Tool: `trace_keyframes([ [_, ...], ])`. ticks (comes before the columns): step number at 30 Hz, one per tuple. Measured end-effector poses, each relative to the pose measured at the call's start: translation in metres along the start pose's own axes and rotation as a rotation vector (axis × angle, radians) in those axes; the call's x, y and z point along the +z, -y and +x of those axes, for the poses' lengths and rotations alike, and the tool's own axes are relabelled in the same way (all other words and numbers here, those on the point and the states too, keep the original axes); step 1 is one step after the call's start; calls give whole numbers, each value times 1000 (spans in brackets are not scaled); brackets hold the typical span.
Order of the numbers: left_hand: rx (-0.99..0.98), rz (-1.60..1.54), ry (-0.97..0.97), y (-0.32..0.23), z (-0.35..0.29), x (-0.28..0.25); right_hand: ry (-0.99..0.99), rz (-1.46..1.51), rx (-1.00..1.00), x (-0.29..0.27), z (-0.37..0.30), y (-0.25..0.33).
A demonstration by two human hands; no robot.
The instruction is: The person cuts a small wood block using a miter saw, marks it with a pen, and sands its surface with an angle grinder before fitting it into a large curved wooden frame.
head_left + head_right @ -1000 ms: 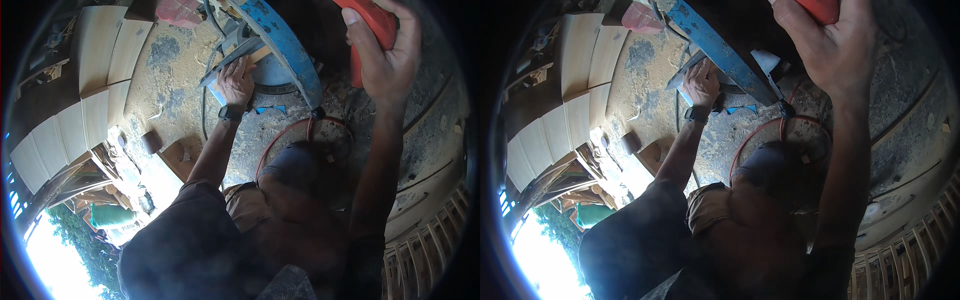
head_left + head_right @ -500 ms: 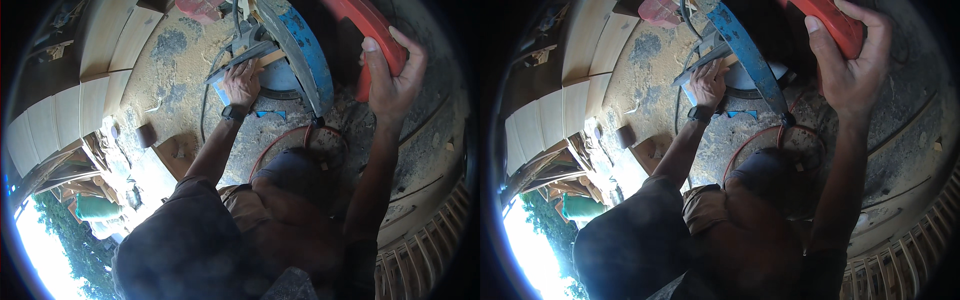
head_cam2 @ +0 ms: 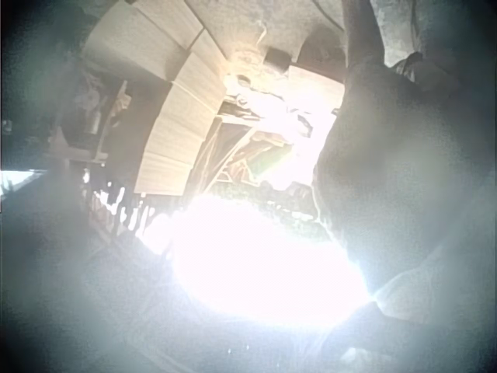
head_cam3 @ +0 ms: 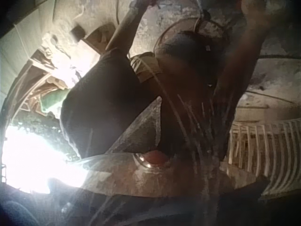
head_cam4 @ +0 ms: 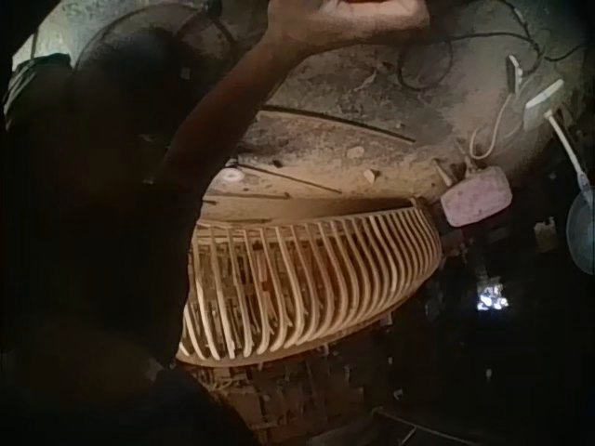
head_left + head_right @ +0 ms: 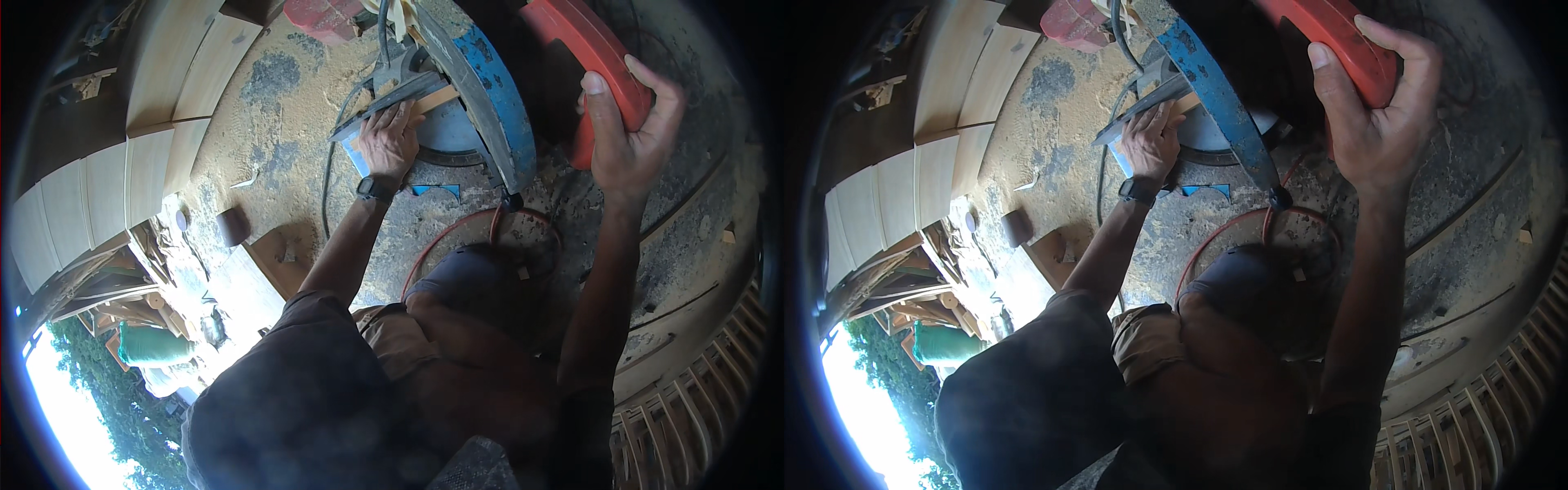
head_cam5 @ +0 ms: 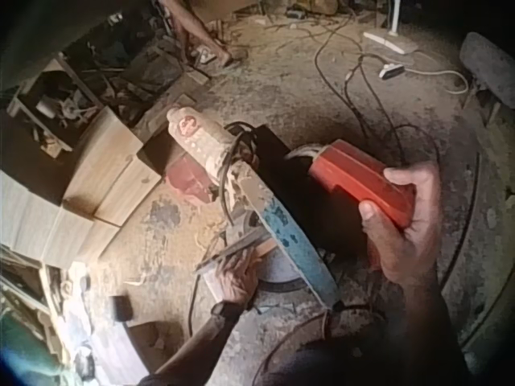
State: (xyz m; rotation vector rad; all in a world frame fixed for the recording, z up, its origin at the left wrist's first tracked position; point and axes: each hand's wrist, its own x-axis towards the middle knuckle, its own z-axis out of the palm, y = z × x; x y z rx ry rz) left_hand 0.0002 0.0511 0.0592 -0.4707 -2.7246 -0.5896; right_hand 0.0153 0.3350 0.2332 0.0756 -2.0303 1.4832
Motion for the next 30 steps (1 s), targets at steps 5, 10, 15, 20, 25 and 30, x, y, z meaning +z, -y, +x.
trace_keyframes([
  [5, 8, -10, -14, -1, 1, 0, 13, 5, 18, -2, -2, 0],
  [10, -5, -17, 1, 1, 0, 0, -1, -3, -7, 0, -3, -2],
  [15, 2, -13, -2, -1, 1, 0, 14, 13, 3, -1, -4, -2],
  [20, 18, -4, -24, 0, 1, -1, 32, 47, -21, -2, -5, -4],
  [25, 7, -16, -11, 1, 1, 2, 29, 31, -37, -3, -6, -4],
  [30, -13, -10, 22, 1, 0, -1, 28, 49, -45, -3, -10, -9],
])
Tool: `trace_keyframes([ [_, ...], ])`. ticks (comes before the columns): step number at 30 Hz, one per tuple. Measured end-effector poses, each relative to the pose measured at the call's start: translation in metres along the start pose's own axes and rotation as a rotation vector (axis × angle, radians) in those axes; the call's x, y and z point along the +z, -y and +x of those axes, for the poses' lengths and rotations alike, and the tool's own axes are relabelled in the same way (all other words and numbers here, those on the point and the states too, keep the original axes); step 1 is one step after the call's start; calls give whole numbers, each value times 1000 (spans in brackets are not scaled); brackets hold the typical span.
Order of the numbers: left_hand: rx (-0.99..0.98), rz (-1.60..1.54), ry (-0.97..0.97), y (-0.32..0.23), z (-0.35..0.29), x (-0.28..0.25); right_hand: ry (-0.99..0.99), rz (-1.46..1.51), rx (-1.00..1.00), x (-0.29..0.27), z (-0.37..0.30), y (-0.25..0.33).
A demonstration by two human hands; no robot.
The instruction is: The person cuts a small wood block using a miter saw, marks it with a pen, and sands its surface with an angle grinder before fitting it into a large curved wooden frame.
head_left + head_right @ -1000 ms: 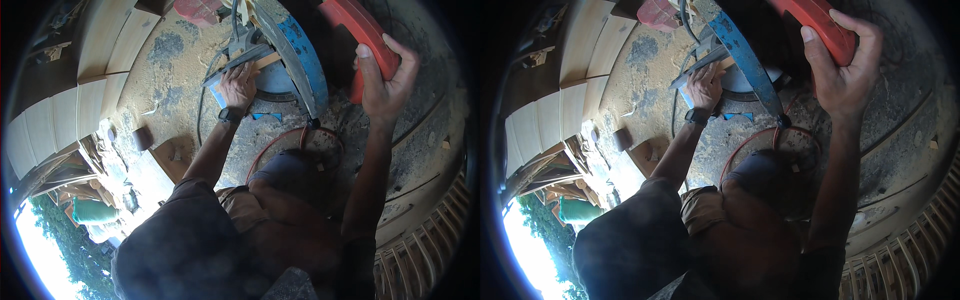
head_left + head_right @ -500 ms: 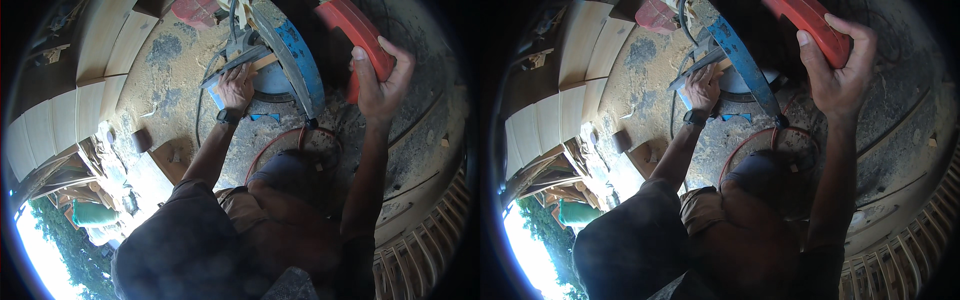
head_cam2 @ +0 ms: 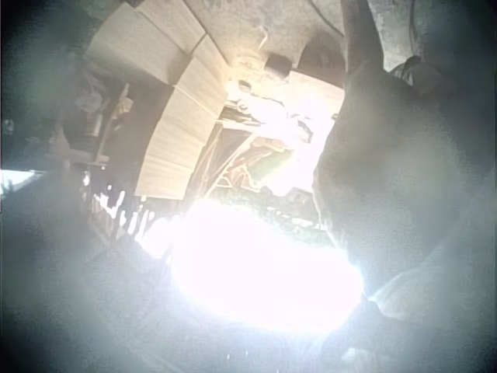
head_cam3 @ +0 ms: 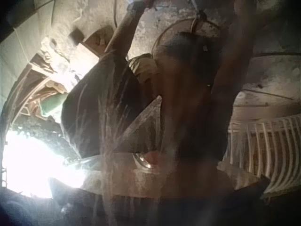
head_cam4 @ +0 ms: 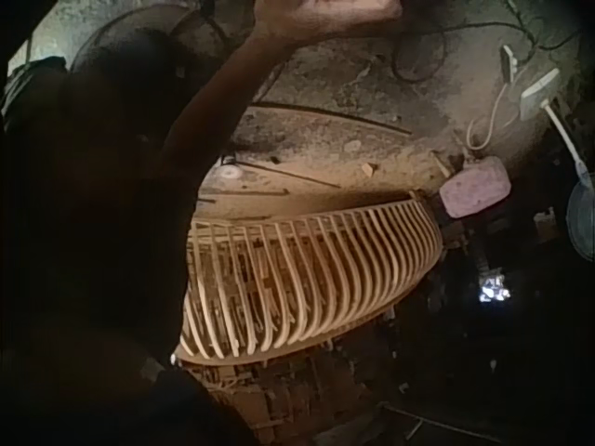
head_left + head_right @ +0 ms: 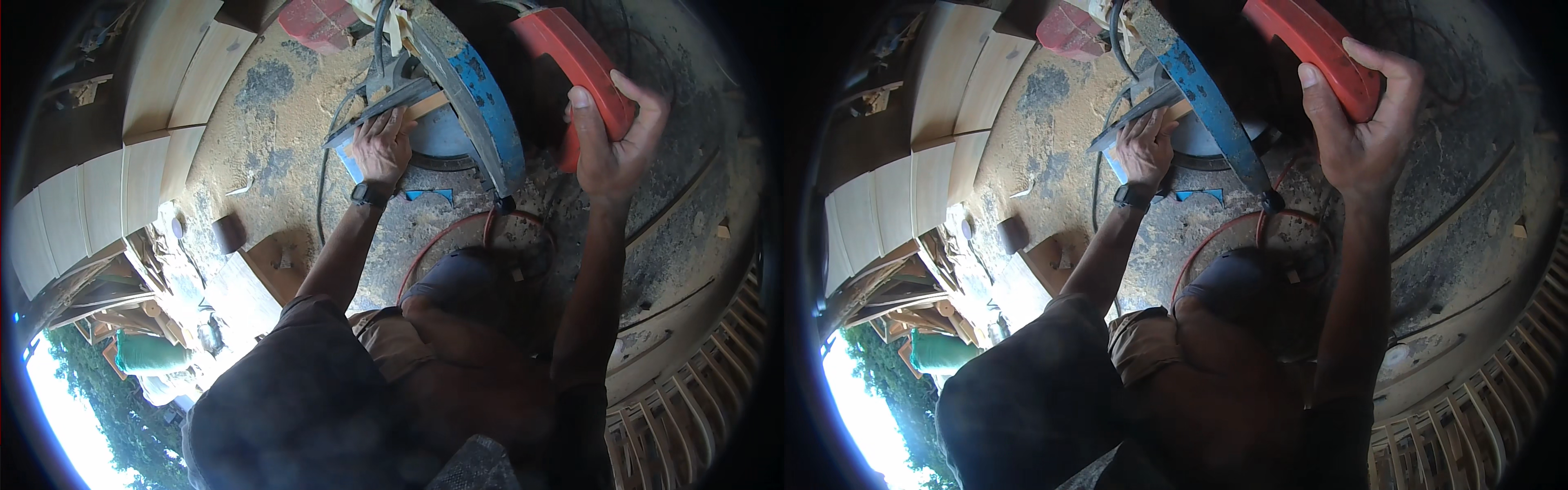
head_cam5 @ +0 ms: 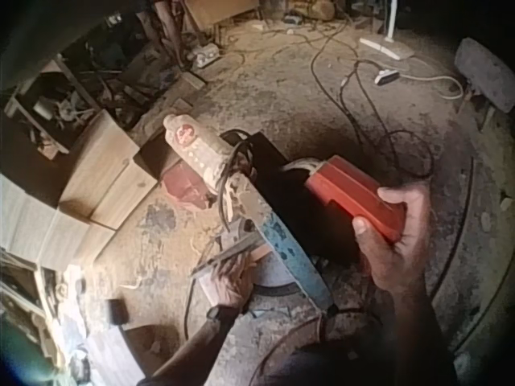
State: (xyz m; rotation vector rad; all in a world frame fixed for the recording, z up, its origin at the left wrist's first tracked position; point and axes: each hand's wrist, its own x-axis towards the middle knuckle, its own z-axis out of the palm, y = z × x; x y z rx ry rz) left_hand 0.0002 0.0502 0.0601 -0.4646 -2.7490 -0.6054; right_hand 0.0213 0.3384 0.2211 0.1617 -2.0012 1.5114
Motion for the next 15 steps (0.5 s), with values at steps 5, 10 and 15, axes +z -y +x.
trace_keyframes([
  [5, 14, 0, -25, -1, 0, 1, 7, 6, 18, -1, -1, 3],
  [10, 12, -1, -28, -2, -1, 3, 48, -71, 42, 4, 19, 16],
  [15, -28, 8, -12, 2, 0, -5, 187, -151, 170, 33, 96, 76],
])
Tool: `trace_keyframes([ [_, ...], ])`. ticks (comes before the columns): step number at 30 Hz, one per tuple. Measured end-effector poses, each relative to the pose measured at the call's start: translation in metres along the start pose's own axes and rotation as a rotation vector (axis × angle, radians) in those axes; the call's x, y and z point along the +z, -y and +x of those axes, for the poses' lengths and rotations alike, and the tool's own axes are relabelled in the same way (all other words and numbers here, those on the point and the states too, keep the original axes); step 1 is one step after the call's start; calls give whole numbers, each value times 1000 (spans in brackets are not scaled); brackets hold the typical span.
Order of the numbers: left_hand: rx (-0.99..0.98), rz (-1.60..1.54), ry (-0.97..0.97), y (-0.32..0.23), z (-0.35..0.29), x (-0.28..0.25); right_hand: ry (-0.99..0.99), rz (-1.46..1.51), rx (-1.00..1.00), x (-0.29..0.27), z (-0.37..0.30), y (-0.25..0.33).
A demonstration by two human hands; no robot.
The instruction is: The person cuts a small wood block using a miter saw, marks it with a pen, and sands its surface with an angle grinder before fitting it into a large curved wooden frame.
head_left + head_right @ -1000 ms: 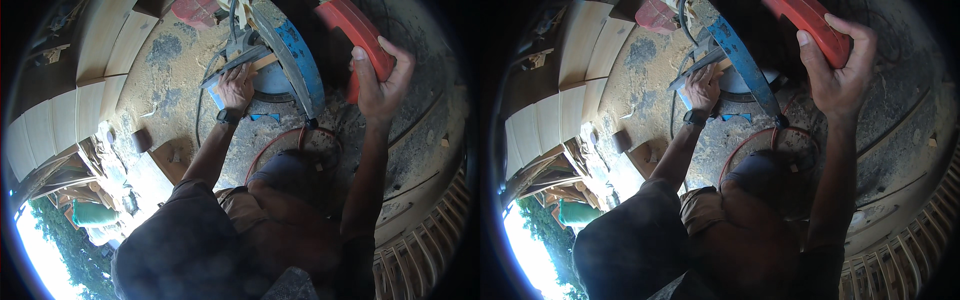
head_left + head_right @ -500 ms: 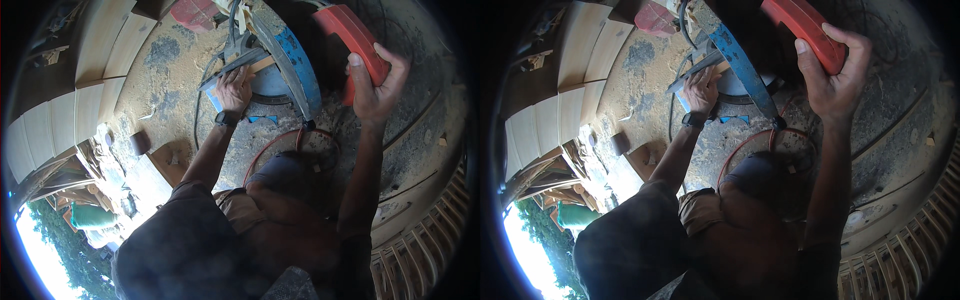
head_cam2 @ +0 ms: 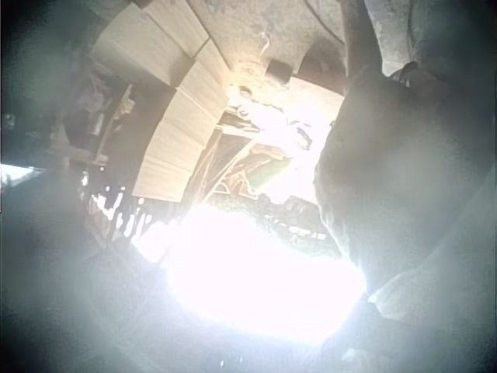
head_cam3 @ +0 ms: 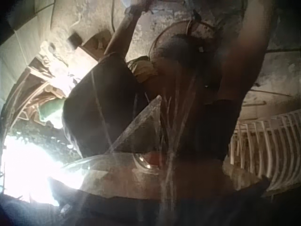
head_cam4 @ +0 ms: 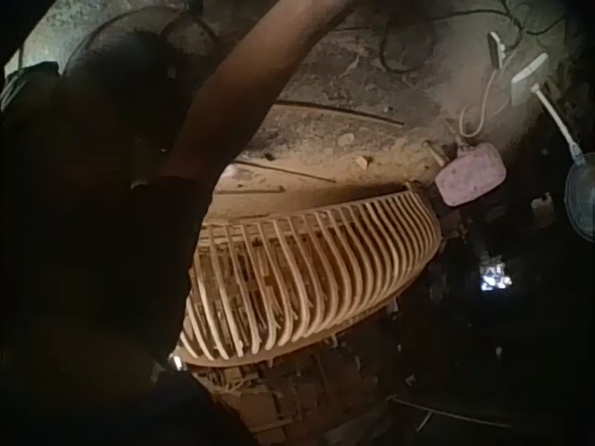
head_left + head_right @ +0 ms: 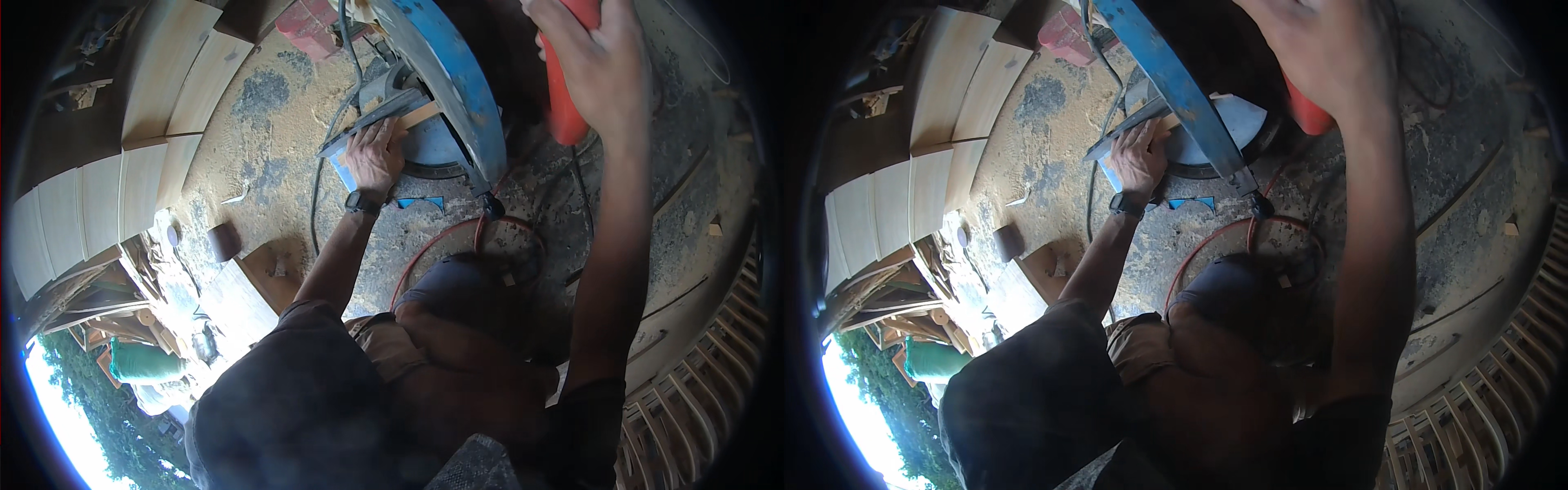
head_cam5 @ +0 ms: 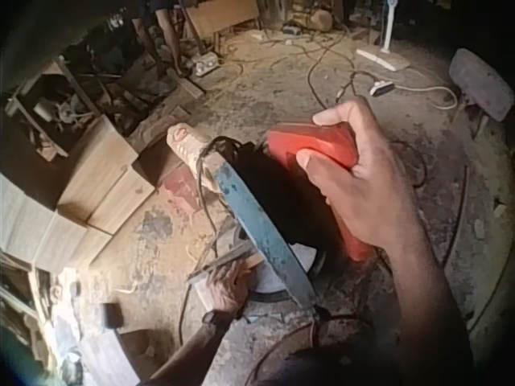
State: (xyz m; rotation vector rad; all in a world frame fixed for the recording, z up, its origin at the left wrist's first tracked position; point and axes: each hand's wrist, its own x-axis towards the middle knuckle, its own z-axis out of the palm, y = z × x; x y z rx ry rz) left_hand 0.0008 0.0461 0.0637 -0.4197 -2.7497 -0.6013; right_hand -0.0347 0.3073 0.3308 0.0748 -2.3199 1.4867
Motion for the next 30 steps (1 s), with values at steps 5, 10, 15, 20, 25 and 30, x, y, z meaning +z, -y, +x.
trace_keyframes([
  [5, 10, -73, 54, -7, -1, 1, 95, -349, 61, 12, 67, 26],
  [10, 22, -37, 55, -2, -2, 0, 215, -138, -205, 35, 136, -9],
  [15, 2, -47, 105, -5, -2, -2, 412, -558, -435, 65, 212, -26],
  [20, 10, -53, 93, -12, 2, -6, 445, -845, -661, 94, 268, -41],
  [25, -3, -40, 126, -12, 5, -11, 540, -745, -528, 118, 295, -32],
  [30, -19, -65, 162, -17, 0, -6, 329, -370, -373, 108, 283, -61],
])
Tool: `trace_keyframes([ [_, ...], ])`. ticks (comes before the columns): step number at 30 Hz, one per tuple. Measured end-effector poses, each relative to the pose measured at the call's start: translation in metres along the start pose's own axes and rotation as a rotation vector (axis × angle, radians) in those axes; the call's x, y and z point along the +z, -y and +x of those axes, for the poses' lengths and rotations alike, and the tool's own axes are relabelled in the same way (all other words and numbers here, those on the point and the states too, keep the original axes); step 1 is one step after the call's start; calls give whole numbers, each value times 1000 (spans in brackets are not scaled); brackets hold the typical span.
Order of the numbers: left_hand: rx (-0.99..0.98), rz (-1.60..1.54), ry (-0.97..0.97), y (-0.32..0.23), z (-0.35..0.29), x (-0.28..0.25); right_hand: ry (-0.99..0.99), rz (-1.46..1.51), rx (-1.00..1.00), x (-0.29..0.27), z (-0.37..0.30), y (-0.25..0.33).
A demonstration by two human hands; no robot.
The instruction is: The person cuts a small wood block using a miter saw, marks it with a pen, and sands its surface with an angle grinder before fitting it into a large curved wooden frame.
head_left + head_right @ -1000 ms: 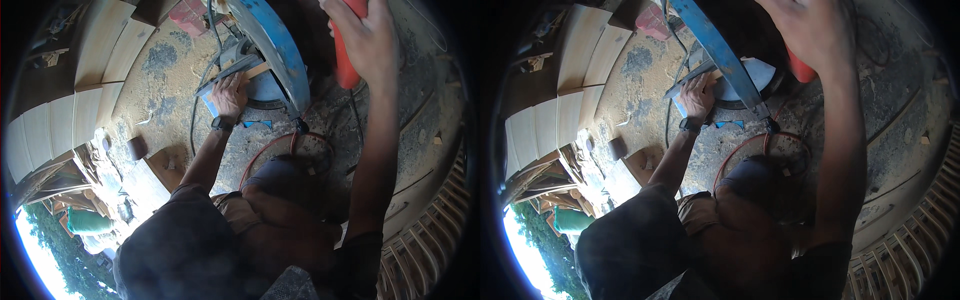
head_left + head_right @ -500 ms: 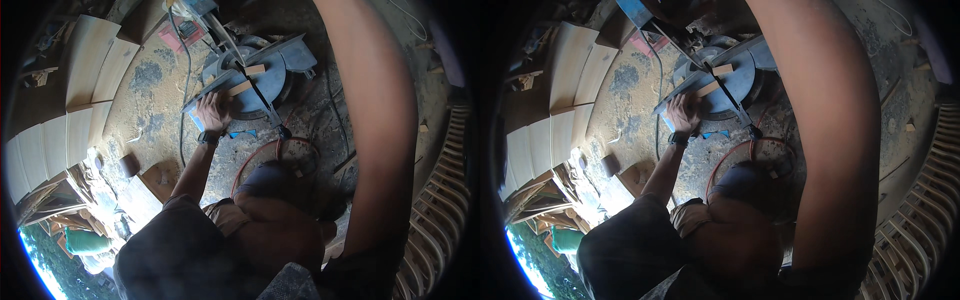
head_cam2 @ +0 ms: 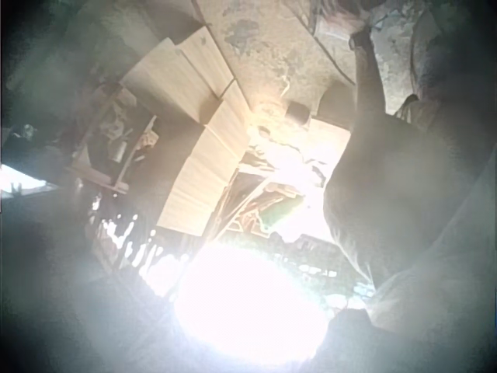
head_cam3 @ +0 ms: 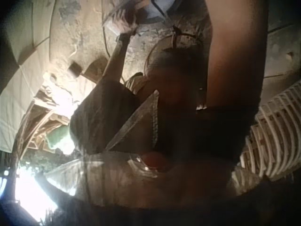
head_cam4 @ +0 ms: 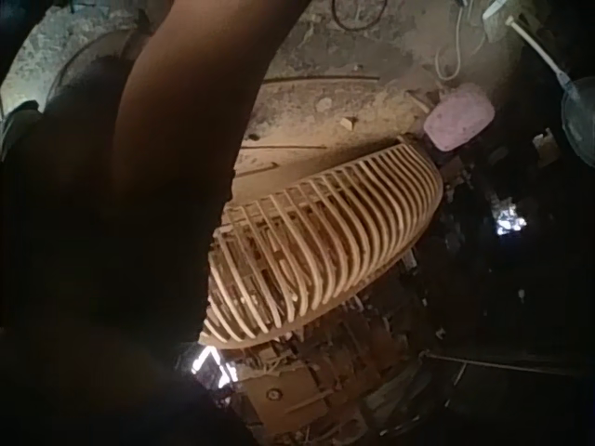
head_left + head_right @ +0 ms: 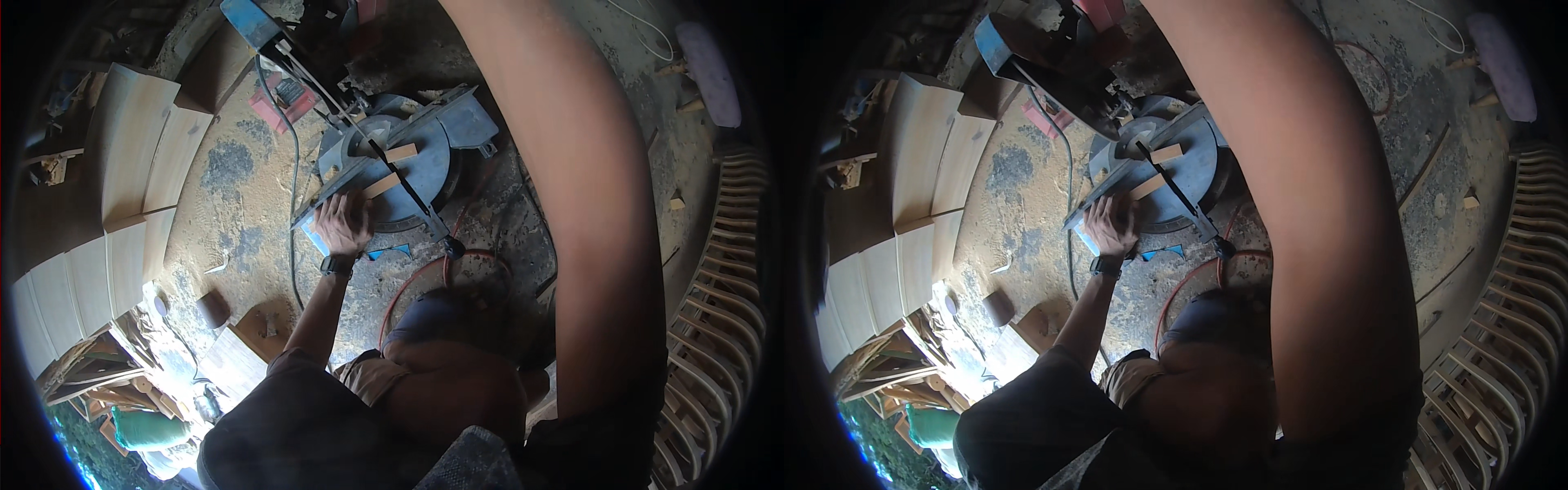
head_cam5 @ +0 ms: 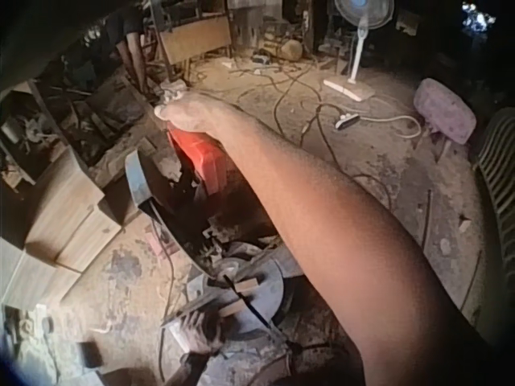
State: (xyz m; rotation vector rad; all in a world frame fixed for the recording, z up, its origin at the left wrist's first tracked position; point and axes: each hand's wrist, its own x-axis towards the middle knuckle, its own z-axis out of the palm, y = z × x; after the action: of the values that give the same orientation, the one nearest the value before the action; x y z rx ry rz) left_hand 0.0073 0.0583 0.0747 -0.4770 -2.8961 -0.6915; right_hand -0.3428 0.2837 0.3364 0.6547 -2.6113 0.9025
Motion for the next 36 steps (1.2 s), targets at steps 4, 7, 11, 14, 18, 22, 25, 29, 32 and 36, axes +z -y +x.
trace_keyframes([
  [4, -10, 10, -14, 7, 0, -4, -638, 454, 285, 2, -113, -2],
  [7, 4, 0, -52, 16, 6, -8, -785, 398, 406, 55, -245, -1],
  [11, 10, 36, -10, 12, -1, -1, -188, 268, 524, 115, -384, 7],
  [14, 20, 11, -28, 11, 4, -3, 42, 378, 638, 135, -388, 23],
  [18, 78, 59, -53, 21, -2, 12, -92, 223, 511, 138, -391, 17],
  [22, 267, 62, -80, 18, -2, 19, -336, 377, 756, 104, -452, 23],
  [25, 447, -206, 59, -38, -24, 19, -532, 373, 1036, 50, -556, 44],
  [29, 582, -568, 459, -154, -75, 32, -685, 162, 1351, -38, -722, 107],
  [32, 763, -575, 642, -221, -113, 66, -861, 104, 1376, -89, -822, 193],
  [36, 864, -604, 830, -276, -156, 107, -857, 54, 1598, -126, -885, 296],
])
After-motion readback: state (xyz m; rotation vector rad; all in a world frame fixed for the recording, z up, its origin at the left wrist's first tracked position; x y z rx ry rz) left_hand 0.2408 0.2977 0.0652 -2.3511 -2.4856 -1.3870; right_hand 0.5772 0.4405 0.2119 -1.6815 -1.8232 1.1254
